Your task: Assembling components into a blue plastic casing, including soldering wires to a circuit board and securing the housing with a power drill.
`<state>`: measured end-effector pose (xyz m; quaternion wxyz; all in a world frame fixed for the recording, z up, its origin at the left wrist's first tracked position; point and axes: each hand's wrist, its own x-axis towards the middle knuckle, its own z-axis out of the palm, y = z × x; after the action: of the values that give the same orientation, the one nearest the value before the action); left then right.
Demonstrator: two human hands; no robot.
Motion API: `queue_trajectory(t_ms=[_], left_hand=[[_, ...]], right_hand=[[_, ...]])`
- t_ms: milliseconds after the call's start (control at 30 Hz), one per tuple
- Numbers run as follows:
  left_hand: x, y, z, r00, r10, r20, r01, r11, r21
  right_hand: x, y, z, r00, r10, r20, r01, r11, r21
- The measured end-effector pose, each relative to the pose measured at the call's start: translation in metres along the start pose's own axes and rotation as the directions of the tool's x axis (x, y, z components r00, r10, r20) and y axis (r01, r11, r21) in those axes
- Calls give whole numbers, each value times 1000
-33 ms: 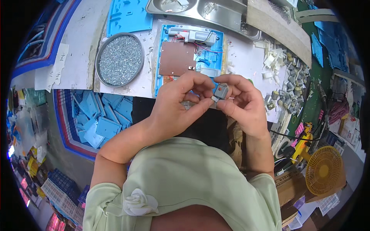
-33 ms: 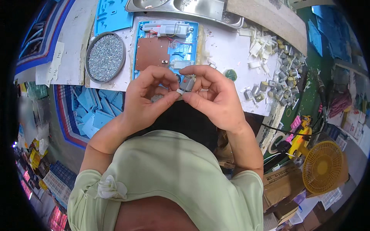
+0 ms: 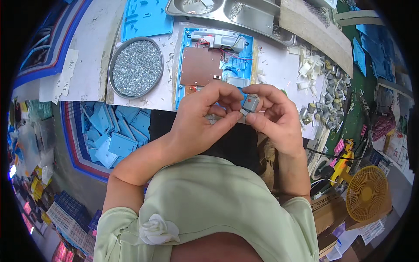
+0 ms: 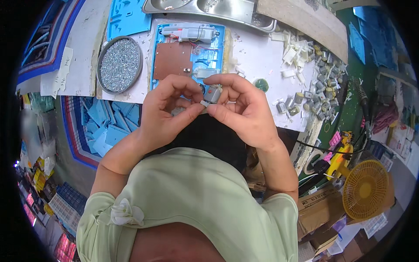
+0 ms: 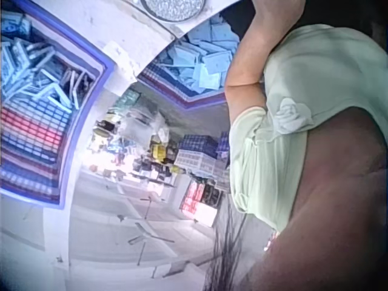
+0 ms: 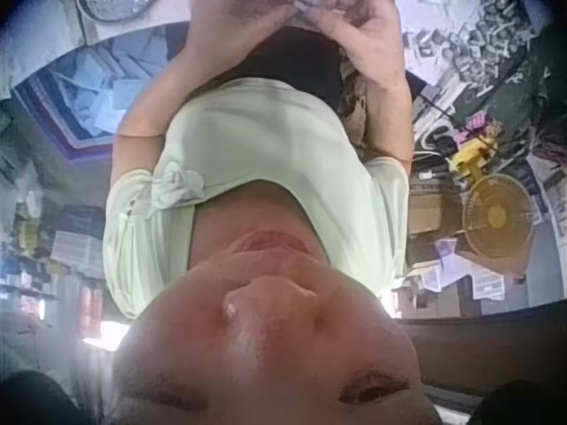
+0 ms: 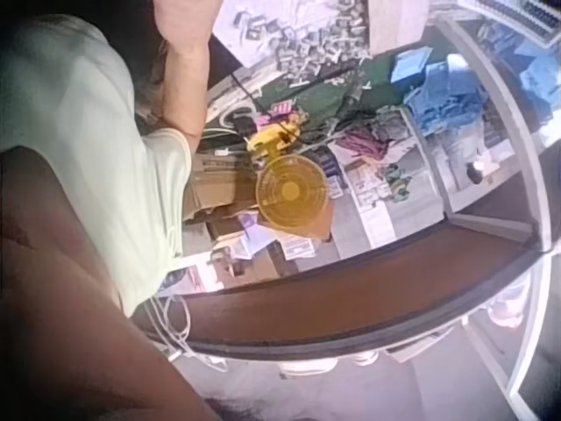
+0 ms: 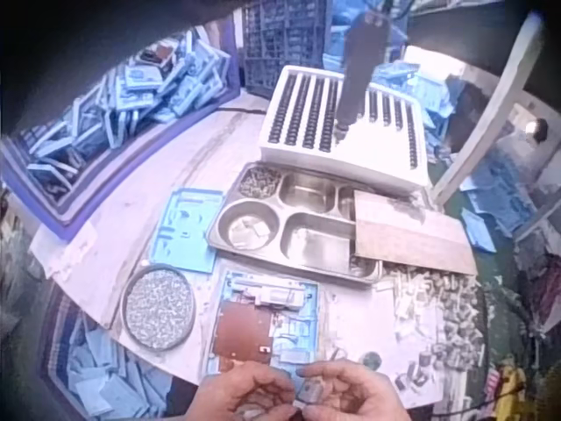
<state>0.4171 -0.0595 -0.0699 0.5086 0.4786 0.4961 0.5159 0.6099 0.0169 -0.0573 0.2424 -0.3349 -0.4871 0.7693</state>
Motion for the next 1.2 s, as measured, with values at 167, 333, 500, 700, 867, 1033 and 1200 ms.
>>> queue_trajectory(t_ms=[167,333,500,700,867,1033,1200], left_hand=[[-2,1,1,1000,4,-21,-4,1000,-12],[-1,3,-2,997,-67,35,71,990,-125],[0,5,-3,998,-52,47,57,991,-118],[-2,6,-4,997,-65,48,70,994,-87],[-2,4,-4,999,-26,45,30,995,-93],[1,0,-10,920,377,104,-388,847,363],[3,-1,-7,878,476,49,-462,817,346]], right_hand=[[-4,0,6,998,-27,-49,28,999,15],[-8,-5,-2,999,-21,-28,26,983,182],[-5,-1,0,1000,13,8,-14,989,147],[-4,-1,0,999,24,28,-27,992,127],[-8,1,5,994,-88,-66,76,983,-164],[-7,-15,4,839,-507,195,463,480,-745],[-4,-11,1,701,-640,313,602,297,-741]])
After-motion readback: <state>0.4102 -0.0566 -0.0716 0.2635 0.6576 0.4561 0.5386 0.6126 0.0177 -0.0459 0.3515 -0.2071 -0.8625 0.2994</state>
